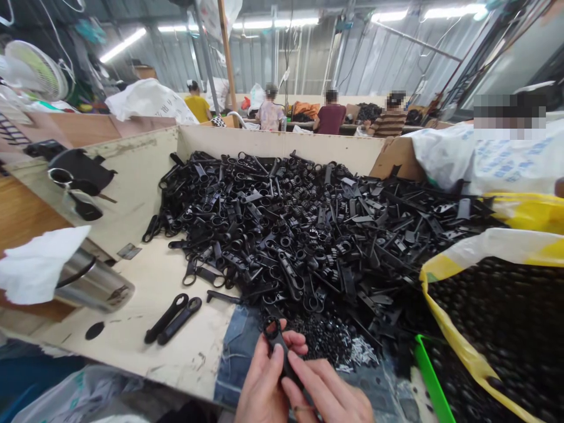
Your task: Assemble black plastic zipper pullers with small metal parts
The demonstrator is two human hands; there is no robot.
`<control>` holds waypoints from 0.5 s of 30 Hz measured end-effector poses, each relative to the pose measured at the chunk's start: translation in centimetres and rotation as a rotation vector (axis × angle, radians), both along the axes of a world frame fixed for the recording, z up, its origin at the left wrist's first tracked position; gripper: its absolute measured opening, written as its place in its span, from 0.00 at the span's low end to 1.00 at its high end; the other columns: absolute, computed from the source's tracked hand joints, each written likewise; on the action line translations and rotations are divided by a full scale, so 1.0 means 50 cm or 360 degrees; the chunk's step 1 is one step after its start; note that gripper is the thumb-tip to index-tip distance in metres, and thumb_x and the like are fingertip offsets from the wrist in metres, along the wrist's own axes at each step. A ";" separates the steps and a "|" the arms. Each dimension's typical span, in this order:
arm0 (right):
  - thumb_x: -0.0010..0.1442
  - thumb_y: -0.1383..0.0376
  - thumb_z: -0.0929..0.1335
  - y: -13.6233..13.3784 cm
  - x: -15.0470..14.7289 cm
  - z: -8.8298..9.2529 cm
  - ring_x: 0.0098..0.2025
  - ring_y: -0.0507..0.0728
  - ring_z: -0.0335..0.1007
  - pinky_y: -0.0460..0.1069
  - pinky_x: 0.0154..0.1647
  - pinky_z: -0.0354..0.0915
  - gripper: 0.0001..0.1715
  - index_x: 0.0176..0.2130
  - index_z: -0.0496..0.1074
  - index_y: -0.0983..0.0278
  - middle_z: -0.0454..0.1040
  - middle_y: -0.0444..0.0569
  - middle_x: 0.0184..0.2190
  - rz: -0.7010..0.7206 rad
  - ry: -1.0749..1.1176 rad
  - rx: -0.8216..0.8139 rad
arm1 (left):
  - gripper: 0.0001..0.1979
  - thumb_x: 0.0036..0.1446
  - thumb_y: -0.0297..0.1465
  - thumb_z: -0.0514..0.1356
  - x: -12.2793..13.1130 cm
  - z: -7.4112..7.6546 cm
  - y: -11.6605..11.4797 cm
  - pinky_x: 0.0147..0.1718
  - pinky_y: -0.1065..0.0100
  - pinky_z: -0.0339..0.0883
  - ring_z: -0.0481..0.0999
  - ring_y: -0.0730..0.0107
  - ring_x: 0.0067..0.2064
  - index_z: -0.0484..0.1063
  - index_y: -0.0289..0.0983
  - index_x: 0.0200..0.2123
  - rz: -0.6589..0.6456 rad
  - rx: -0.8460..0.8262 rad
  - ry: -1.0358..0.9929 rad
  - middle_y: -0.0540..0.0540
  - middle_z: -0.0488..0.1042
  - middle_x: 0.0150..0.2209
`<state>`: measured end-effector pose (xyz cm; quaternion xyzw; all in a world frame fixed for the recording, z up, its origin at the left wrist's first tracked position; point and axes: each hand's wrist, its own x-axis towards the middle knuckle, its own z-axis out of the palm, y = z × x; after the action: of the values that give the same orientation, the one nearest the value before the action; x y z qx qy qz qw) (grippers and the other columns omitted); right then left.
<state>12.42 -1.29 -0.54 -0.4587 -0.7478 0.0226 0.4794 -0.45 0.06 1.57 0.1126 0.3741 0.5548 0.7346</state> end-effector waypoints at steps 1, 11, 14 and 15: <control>0.77 0.65 0.64 0.001 0.000 0.000 0.27 0.53 0.83 0.42 0.28 0.74 0.14 0.55 0.77 0.65 0.84 0.49 0.33 -0.0014 -0.0031 0.0009 | 0.22 0.54 0.43 0.77 0.005 -0.004 -0.002 0.54 0.61 0.72 0.81 0.61 0.48 0.82 0.44 0.50 0.0015 -0.0012 -0.0001 0.45 0.83 0.47; 0.78 0.59 0.63 0.013 0.029 0.000 0.32 0.55 0.85 0.42 0.33 0.76 0.20 0.56 0.79 0.65 0.85 0.52 0.37 0.0161 -0.0216 -0.0170 | 0.33 0.54 0.55 0.71 0.000 -0.029 -0.014 0.50 0.65 0.75 0.81 0.54 0.53 0.79 0.37 0.53 -0.0059 -0.0053 0.0724 0.37 0.83 0.51; 0.70 0.54 0.71 0.022 0.059 0.035 0.22 0.52 0.78 0.41 0.26 0.72 0.16 0.50 0.82 0.60 0.80 0.42 0.24 0.0210 0.0047 -0.0812 | 0.34 0.57 0.56 0.68 -0.031 -0.028 -0.021 0.37 0.67 0.75 0.82 0.59 0.40 0.78 0.36 0.56 -0.0337 -0.0040 0.0918 0.40 0.83 0.41; 0.67 0.56 0.73 0.024 0.065 0.045 0.21 0.52 0.76 0.41 0.24 0.70 0.14 0.49 0.82 0.60 0.78 0.40 0.22 0.0159 0.0181 -0.1031 | 0.35 0.58 0.57 0.67 -0.039 -0.030 -0.025 0.34 0.68 0.74 0.81 0.61 0.36 0.78 0.37 0.57 -0.0465 -0.0027 0.0950 0.42 0.83 0.37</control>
<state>15.65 -0.08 1.70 -0.5480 -0.6955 0.3083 0.3478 -2.38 -1.18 0.06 0.3164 0.5574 0.3830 0.6652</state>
